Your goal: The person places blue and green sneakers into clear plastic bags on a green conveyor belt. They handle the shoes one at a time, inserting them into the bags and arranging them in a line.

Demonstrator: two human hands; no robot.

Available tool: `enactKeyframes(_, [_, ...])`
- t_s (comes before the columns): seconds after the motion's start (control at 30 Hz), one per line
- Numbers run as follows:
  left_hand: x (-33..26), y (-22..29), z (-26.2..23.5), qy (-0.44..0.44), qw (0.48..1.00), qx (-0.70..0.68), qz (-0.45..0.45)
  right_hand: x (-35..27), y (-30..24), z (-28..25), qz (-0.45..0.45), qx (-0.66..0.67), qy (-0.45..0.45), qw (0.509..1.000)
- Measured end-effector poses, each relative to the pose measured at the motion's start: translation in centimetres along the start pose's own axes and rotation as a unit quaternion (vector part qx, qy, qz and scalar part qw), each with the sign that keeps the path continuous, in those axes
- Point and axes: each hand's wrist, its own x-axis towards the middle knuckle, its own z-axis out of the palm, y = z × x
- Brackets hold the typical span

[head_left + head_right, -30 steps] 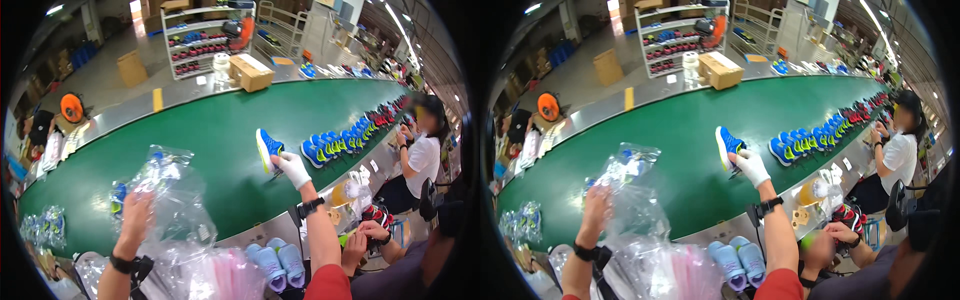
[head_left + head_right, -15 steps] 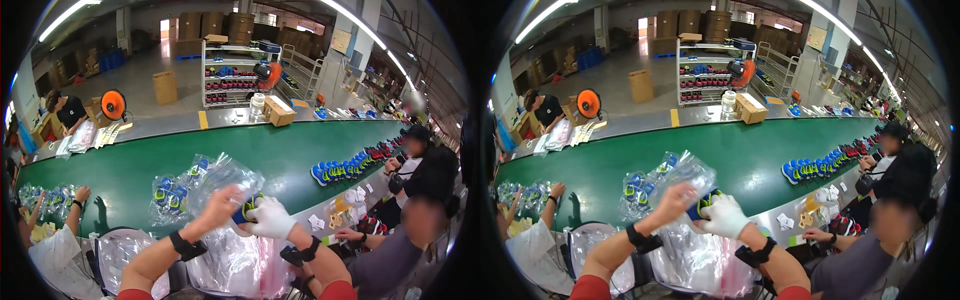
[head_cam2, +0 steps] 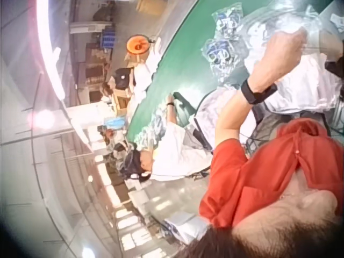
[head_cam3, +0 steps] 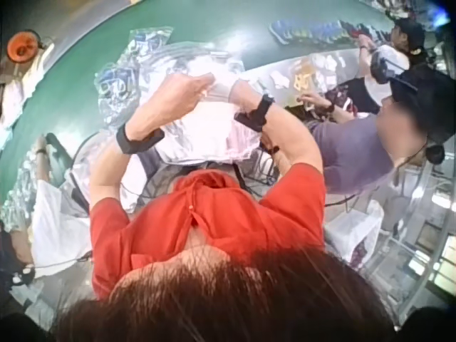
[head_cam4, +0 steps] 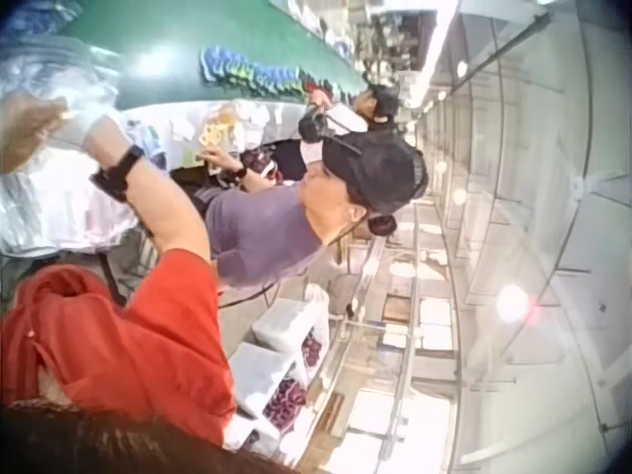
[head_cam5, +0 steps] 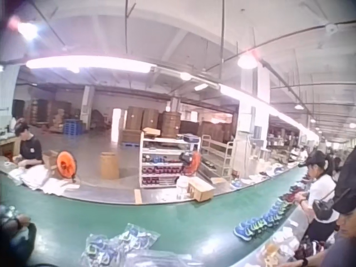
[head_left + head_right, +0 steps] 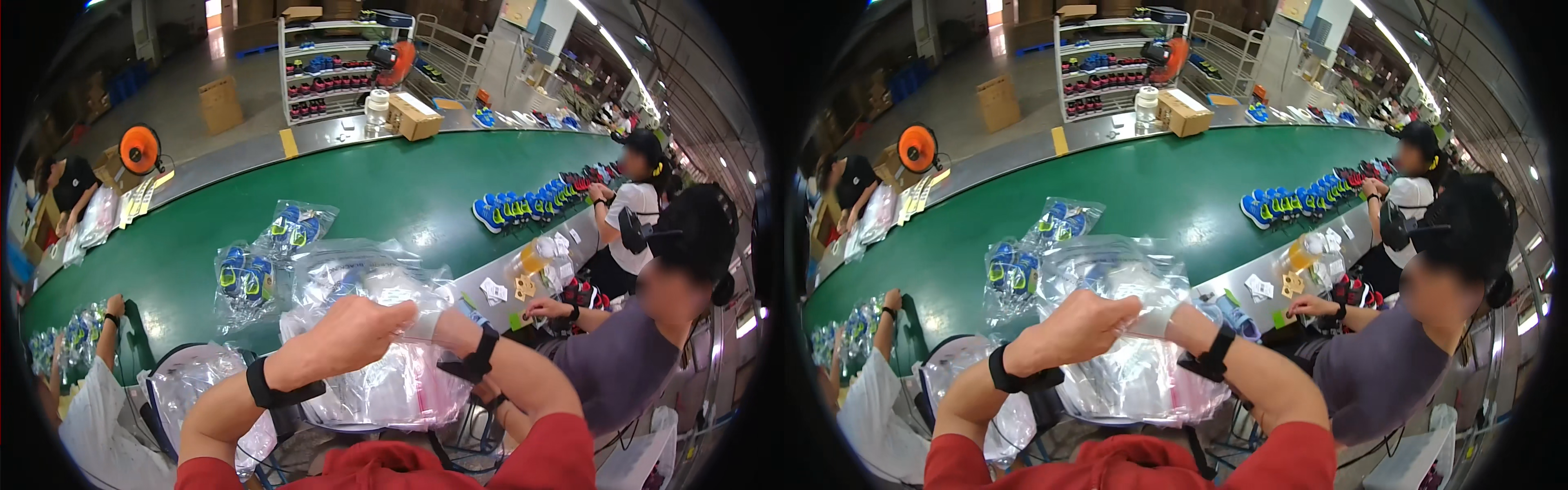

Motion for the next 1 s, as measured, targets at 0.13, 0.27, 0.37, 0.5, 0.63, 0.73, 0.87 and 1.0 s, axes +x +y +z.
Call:
enactKeyframes(0.13, [-2.2,-4.1,-1.0,0.158,0.982,-0.007,-0.105,2.3,0.5,2.0,0.08,-0.022,0.048,0.995])
enactKeyframes(0.27, [-3.8,-0.7,5.2,0.025,0.998,-0.052,-0.019,3.6,1.0,4.6,0.055,0.142,0.068,0.986])
enactKeyframes(0.37, [-3.0,-0.2,5.3,0.089,0.996,-0.007,-0.009,4.8,-0.3,10.2,0.014,0.276,0.198,0.94])
enactKeyframes(0.5, [-3.7,-0.8,-1.0,0.178,0.976,-0.084,-0.095,1.9,-2.2,1.1,0.148,0.049,0.104,0.982])
enactKeyframes(0.63, [-5.6,-0.4,3.4,0.052,0.988,0.141,0.041,1.9,-0.3,7.9,0.095,0.181,0.22,0.954])
enactKeyframes(0.73, [-3.8,-0.4,4.7,0.094,0.996,0.007,0.002,2.0,-0.4,8.8,0.05,0.295,0.168,0.939])
enactKeyframes(0.87, [-2.8,-1.9,0.7,0.172,0.984,-0.024,-0.023,7.2,-0.1,6.3,0.051,0.313,0.2,0.927])
enactKeyframes(1.0, [-2.8,-8.8,-3.1,0.295,0.929,-0.113,-0.193,14.8,0.3,4.7,0.113,0.26,0.216,0.934])
